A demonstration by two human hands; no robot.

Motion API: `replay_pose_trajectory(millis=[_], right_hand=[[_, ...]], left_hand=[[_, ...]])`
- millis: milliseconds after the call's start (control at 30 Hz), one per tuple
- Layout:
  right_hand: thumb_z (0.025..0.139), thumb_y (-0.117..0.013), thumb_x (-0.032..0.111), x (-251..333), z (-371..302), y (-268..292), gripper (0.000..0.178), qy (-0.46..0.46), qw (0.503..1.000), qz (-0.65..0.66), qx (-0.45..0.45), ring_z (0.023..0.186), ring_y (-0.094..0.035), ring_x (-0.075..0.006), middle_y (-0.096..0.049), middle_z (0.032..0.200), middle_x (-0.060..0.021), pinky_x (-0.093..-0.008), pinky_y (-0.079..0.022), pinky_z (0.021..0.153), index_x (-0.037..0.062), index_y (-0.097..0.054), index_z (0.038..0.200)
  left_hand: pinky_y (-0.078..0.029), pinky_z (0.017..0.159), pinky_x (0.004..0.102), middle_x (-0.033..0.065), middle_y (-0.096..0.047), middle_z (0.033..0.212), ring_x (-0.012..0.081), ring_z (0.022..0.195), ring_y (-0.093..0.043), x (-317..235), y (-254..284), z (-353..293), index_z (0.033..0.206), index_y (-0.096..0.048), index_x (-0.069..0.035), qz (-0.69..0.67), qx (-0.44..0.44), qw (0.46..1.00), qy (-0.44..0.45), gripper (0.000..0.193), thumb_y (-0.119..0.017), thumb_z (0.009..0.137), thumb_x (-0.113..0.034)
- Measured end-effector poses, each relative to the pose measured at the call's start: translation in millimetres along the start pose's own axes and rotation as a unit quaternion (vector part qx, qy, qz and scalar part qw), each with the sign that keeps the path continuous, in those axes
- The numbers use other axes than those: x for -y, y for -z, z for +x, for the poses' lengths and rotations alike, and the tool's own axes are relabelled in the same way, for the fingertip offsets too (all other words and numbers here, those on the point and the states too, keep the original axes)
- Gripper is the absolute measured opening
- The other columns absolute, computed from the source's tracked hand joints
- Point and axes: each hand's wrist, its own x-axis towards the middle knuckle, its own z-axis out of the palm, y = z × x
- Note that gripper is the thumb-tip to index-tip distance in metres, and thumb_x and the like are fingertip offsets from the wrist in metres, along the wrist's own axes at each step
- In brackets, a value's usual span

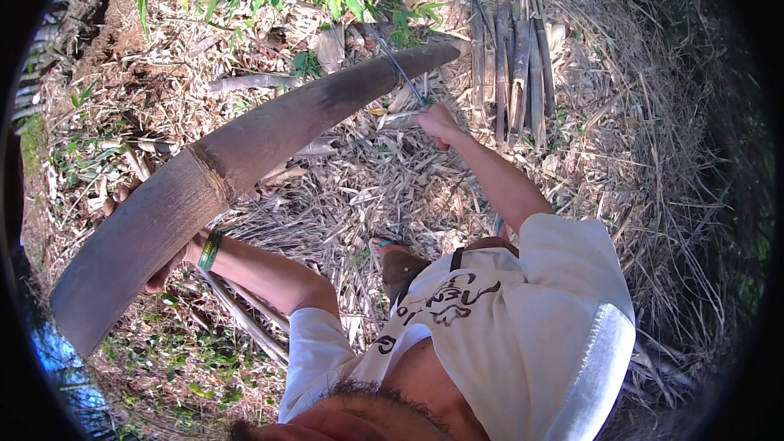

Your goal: The person picks up a piece of bamboo from the ground, holds it by hand, and splits it lengthwise using a large knife.

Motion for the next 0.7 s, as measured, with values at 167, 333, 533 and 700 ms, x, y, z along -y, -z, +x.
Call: replay_pose_trajectory(millis=[167,333,533,700], right_hand=[[0.079,-0.068,0.016,12,-24,-19,0.015,-0.042,0.997,0.027,0.062,0.045,-0.050,-0.0147,-0.052,0.057,-0.0037,-0.0321,-0.039,0.045,0.0040,-0.058,0.080],[0.079,-0.072,0.027,18,-30,-17,0.033,0.041,0.991,-0.127,0.030,0.045,-0.047,-0.0159,-0.047,0.056,-0.0031,-0.0353,-0.039,0.048,0.0082,-0.047,0.069],[0.083,-0.071,0.036,175,-47,48,0.041,0.321,0.933,-0.146,-0.069,0.049,-0.042,-0.0085,-0.041,0.055,0.0027,-0.0250,-0.030,0.048,0.0122,-0.044,0.063],[0.090,-0.060,0.017,309,-104,85,0.025,0.475,0.860,0.180,-0.036,0.041,-0.036,-0.0060,-0.041,0.053,0.0027,-0.0250,-0.031,0.039,0.0077,-0.047,0.072]], left_hand=[[-0.045,0.100,0.0503,0.0166,-0.056,0.122,0.0333,0.113,-0.057,-18,30,-16,0.124,-0.052,-0.001,0.015,-0.056,0.998,0.009,0.074,-0.076,0.069,-0.043],[-0.045,0.099,0.0489,0.0163,-0.058,0.119,0.0320,0.108,-0.059,-33,36,-21,0.121,-0.054,-0.001,0.056,-0.127,0.990,0.037,0.067,-0.077,0.071,-0.040],[-0.045,0.100,0.0447,0.0135,-0.059,0.116,0.0287,0.110,-0.058,-20,55,-4,0.124,-0.054,-0.003,-0.003,-0.032,0.999,0.031,0.071,-0.076,0.067,-0.040],[-0.045,0.100,0.0443,0.0134,-0.058,0.117,0.0279,0.109,-0.058,-18,51,0,0.125,-0.052,-0.003,0.008,-0.008,1.000,0.016,0.074,-0.076,0.066,-0.041]])
